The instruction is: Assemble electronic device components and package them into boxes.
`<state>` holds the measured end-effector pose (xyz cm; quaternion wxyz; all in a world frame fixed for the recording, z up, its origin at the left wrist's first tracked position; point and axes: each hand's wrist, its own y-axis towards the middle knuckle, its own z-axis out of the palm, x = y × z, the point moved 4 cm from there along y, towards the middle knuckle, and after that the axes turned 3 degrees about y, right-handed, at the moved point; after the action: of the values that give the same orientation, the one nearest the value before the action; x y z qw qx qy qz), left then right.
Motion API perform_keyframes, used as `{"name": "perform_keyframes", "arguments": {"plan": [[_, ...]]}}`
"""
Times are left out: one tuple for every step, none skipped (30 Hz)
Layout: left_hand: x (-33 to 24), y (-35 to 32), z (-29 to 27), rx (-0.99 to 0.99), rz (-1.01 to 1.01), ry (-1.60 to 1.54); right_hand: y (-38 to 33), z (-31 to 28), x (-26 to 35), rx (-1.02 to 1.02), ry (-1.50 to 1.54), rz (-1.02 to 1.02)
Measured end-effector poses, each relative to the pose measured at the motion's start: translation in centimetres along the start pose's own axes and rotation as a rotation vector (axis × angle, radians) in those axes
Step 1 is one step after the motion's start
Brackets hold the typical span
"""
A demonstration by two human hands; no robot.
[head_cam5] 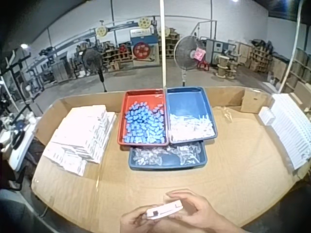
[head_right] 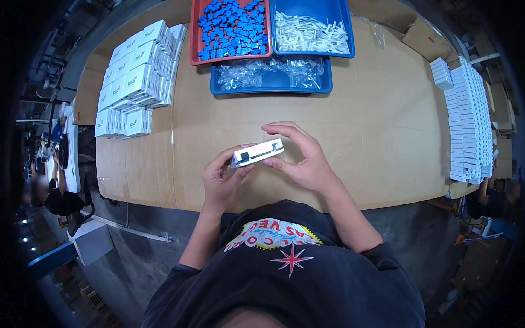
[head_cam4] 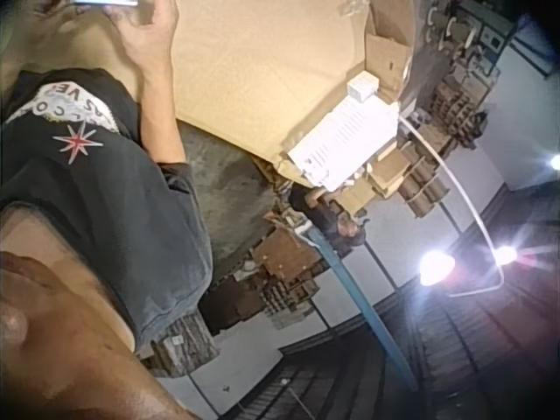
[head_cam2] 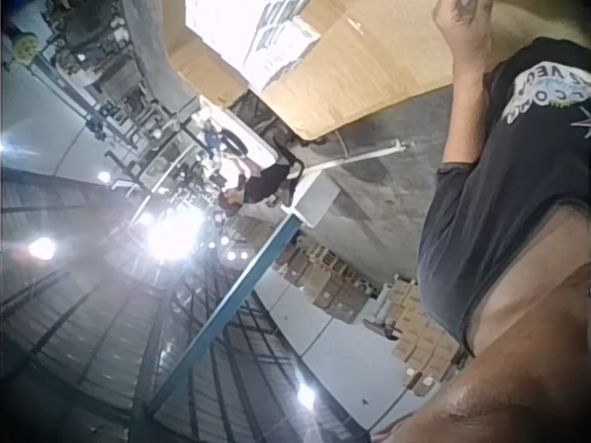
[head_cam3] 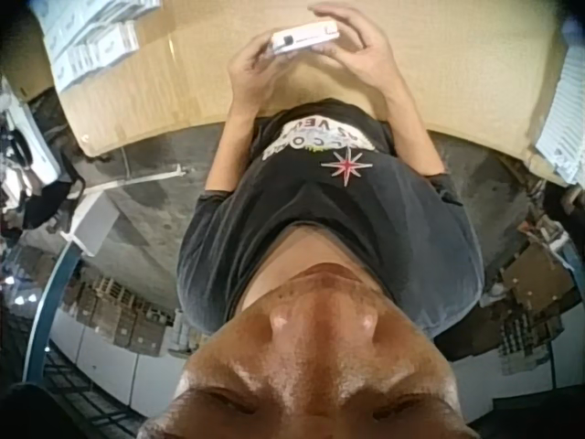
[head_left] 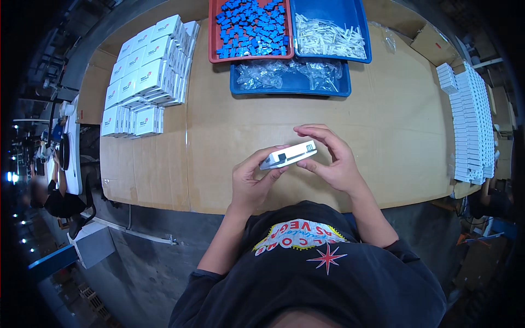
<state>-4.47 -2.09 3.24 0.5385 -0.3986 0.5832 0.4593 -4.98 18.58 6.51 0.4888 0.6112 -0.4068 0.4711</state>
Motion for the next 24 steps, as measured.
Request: {"name": "perform_keyframes", "arguments": {"plan": [[-0.7, 0.2, 0.1, 0.013, 0.038, 0.096, 0.0, 0.0, 0.9, 0.003, -0.107, -0.027], [-1.3, 0.4, 0.2, 0.014, 0.038, 0.095, 0.1, 0.1, 1.6, 0.002, -0.109, -0.026], [-1.9, 0.5, 0.3, 0.051, 0.07, 0.211, 0.2, 0.5, 2.2, 0.047, -0.122, -0.011], [-2.3, 0.5, 0.6, 0.088, 0.103, 0.328, 0.1, 0.8, 2.5, 0.091, -0.136, 0.004], [-2.2, 0.4, 0.6, 0.089, 0.104, 0.327, 0.2, 1.0, 2.3, 0.09, -0.136, 0.004], [-2.1, 0.1, 0.7, 0.07, 0.131, 0.374, 0.1, 1.3, 1.8, 0.132, -0.132, -0.021], [-2.1, 0.0, 0.8, 0.05, 0.159, 0.422, 0.1, 1.6, 1.4, 0.176, -0.128, -0.047], [-2.1, 0.0, 0.9, 0.049, 0.159, 0.422, 0.0, 1.8, 1.2, 0.176, -0.129, -0.047], [-2.2, 0.0, 1.0, 0.039, 0.17, 0.448, -0.2, 1.7, 0.9, 0.134, -0.071, -0.012], [-2.2, 0.0, 1.0, 0.026, 0.179, 0.475, -0.2, 1.7, 0.7, 0.093, -0.013, 0.025], [-2.3, -0.1, 1.1, 0.024, 0.178, 0.475, -0.2, 1.7, 0.6, 0.096, -0.013, 0.024], [-2.2, -0.1, 1.1, 0.02, 0.163, 0.472, -0.1, 1.7, 0.7, 0.1, 0.001, 0.007], [-2.3, -0.2, 1.2, 0.016, 0.149, 0.468, -0.1, 1.7, 0.7, 0.103, 0.015, -0.011], [-2.6, -0.3, 1.6, 0.015, 0.149, 0.468, -0.1, 1.8, 0.8, 0.104, 0.014, -0.011], [-2.8, -0.4, 1.7, -0.05, 0.074, 0.266, -0.1, 1.9, 1.0, 0.079, 0.064, -0.021], [-2.7, -0.4, 1.6, -0.113, 0.0, 0.065, 0.0, 1.9, 1.1, 0.054, 0.115, -0.031], [-2.5, -0.4, 1.3, -0.113, 0.001, 0.065, 0.0, 1.9, 1.1, 0.055, 0.114, -0.032], [-2.1, -0.4, 0.9, -0.072, 0.05, 0.095, 0.0, 1.7, 1.1, 0.059, 0.106, -0.041], [-2.0, -0.5, 0.9, -0.03, 0.098, 0.124, -0.1, 1.7, 1.1, 0.063, 0.099, -0.049], [-2.1, -0.6, 0.9, -0.03, 0.097, 0.123, -0.2, 1.8, 1.0, 0.063, 0.098, -0.048], [-2.3, -0.7, 0.9, -0.043, 0.085, 0.179, -0.3, 1.8, 0.8, 0.05, 0.086, -0.057], [-2.5, -0.7, 0.9, -0.055, 0.073, 0.235, -0.3, 1.9, 0.7, 0.037, 0.073, -0.066], [-2.7, -0.6, 0.9, -0.056, 0.072, 0.234, -0.3, 1.8, 0.6, 0.038, 0.073, -0.065], [-3.2, -0.4, 1.0, -0.048, 0.109, 0.276, -0.4, 1.7, 0.5, 0.044, 0.072, -0.05]]}}
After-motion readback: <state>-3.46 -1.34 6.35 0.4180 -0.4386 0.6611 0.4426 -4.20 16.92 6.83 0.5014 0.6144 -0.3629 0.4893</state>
